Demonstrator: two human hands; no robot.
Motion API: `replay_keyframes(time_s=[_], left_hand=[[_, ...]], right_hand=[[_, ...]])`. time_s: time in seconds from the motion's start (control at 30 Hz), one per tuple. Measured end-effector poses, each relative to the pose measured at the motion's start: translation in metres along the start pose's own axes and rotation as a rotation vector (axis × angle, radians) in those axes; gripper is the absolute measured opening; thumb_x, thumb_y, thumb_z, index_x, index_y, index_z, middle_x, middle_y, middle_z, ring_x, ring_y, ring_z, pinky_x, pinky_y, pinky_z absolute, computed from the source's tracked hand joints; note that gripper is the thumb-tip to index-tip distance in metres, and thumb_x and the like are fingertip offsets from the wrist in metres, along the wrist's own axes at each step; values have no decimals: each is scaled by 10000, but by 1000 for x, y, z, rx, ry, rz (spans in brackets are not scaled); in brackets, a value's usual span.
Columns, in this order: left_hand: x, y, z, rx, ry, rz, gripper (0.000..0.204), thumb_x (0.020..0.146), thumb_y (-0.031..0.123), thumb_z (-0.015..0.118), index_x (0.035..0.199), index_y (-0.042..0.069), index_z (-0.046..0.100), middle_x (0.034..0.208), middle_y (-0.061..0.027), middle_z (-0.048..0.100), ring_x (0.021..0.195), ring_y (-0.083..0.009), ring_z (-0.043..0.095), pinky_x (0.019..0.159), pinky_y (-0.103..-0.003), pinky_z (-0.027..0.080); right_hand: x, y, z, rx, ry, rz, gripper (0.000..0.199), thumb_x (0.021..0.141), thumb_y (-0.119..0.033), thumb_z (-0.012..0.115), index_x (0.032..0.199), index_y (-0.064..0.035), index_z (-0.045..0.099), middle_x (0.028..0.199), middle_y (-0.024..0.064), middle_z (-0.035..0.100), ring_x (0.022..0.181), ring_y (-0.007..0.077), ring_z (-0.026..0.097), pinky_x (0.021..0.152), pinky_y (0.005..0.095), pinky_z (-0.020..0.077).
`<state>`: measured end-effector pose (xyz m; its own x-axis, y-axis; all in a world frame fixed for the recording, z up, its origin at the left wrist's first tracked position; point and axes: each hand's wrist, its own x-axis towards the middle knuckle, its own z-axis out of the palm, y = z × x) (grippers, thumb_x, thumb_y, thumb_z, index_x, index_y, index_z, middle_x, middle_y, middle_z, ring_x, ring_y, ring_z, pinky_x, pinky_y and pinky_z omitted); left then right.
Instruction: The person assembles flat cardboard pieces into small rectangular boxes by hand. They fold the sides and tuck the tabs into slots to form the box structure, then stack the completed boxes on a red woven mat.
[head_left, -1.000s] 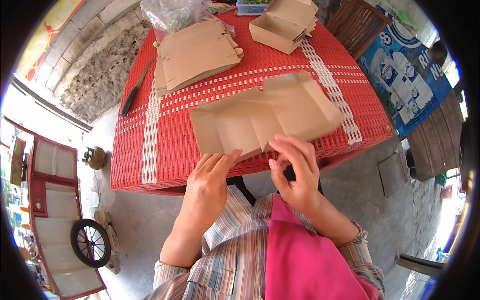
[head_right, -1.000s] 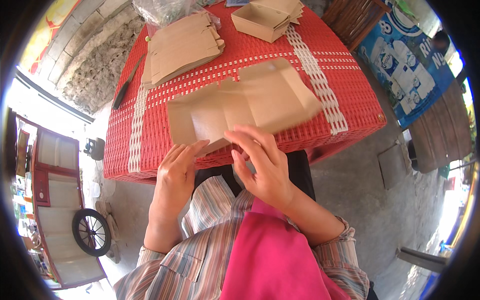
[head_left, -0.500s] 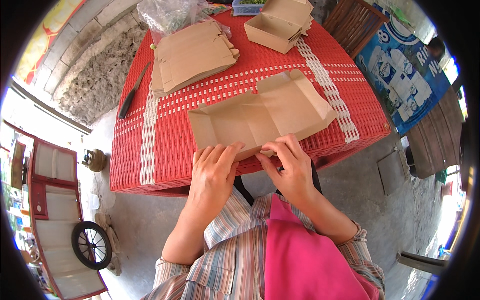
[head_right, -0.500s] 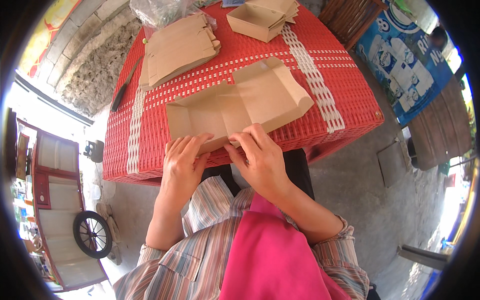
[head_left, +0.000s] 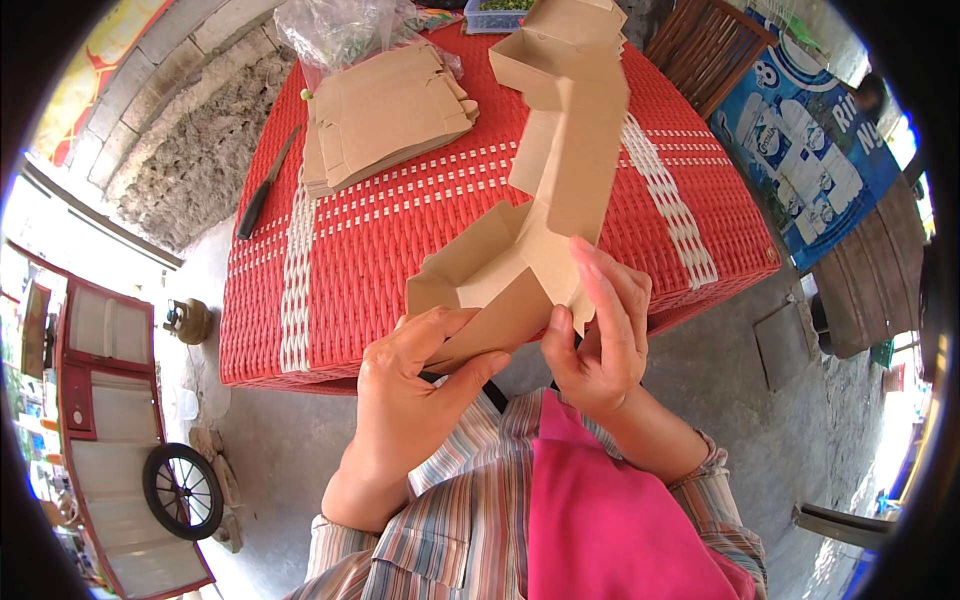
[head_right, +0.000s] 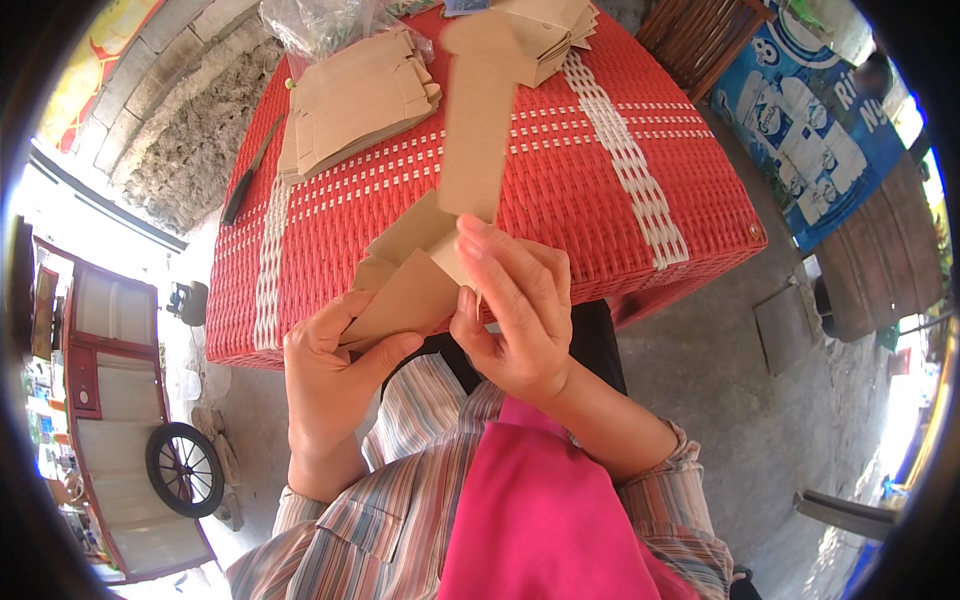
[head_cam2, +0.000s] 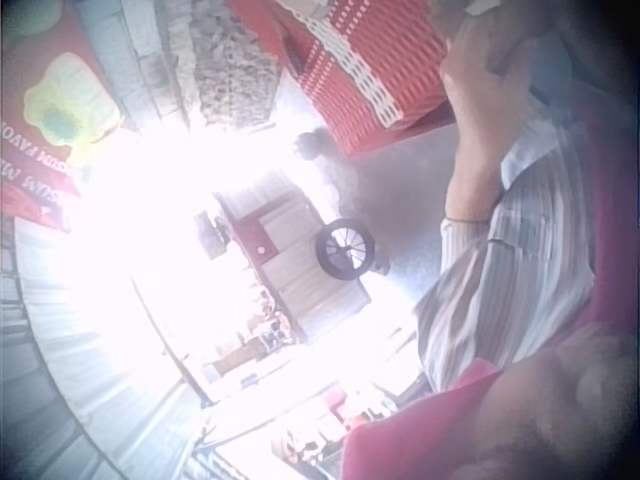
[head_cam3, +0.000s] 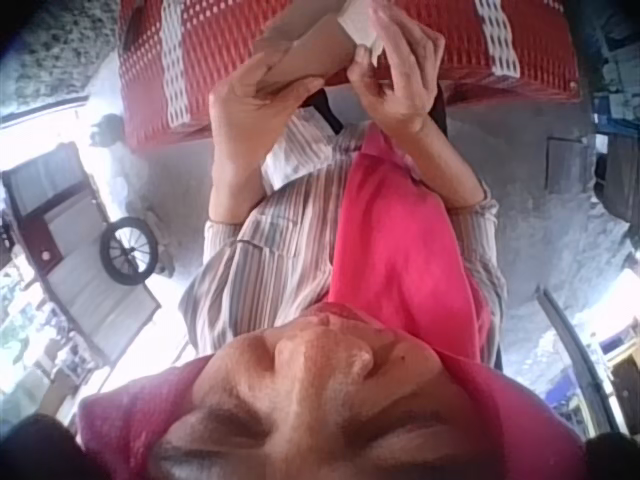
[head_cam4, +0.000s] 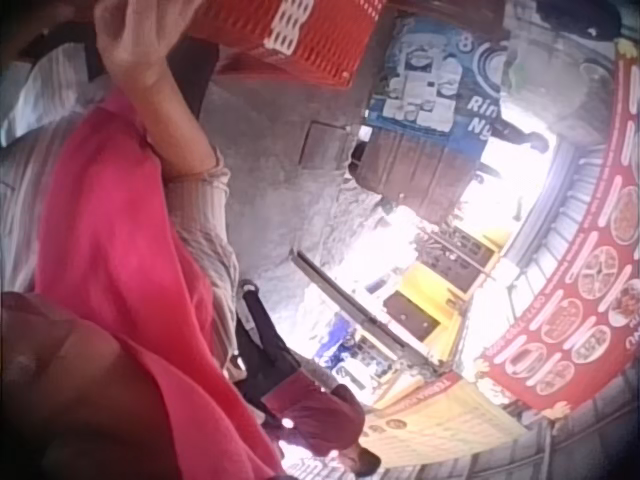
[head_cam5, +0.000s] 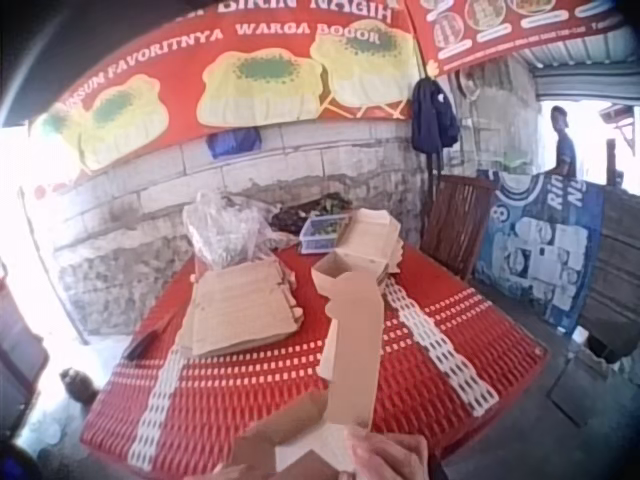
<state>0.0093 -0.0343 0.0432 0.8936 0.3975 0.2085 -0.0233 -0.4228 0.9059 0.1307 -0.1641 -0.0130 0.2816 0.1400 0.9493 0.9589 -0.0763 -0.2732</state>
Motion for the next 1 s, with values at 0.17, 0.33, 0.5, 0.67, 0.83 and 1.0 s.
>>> replay_keyframes(time_s=[0.17,0.33,0.5,0.67,0.83,1.0], left_hand=[[-3,10,-2,-267,19,-117,312,814,9,754,1101,-49,647,948,-93,711,899,-113,662,801,-261,540],[-5,8,-3,-328,25,-107,309,839,8,738,1125,-49,635,984,-93,710,929,-118,659,816,-257,537],[-5,4,-1,-359,43,-83,302,836,0,737,1119,-42,639,977,-88,710,926,-118,659,814,-254,536],[-5,4,0,-399,39,-89,289,836,-13,732,1109,-36,638,966,-81,704,917,-113,657,808,-251,537],[-4,6,-1,-347,28,-87,290,833,-16,734,1106,-30,637,959,-77,701,915,-111,655,810,-252,537],[-4,4,0,-382,31,-91,283,836,-13,732,1100,-24,632,962,-77,699,920,-108,651,814,-251,532]], right_hand=[[4,4,3,51,-2,-71,487,810,-7,652,1271,-75,515,1264,193,633,1024,292,634,817,365,430],[6,3,1,71,-37,-73,366,827,-56,678,1157,-127,536,1249,138,658,1070,295,645,832,372,426],[8,2,-2,48,-92,-109,266,821,-89,707,1046,-121,568,1233,141,666,1071,318,649,852,390,452],[10,4,-2,96,-102,-177,216,782,-70,730,946,-72,590,1188,192,670,1044,362,646,801,420,521],[10,6,3,115,-49,-187,200,765,-6,706,929,-27,593,1140,208,675,1023,374,648,789,427,569],[11,6,0,164,-94,-190,166,754,17,688,910,0,634,1145,207,670,1026,376,658,818,394,577]])
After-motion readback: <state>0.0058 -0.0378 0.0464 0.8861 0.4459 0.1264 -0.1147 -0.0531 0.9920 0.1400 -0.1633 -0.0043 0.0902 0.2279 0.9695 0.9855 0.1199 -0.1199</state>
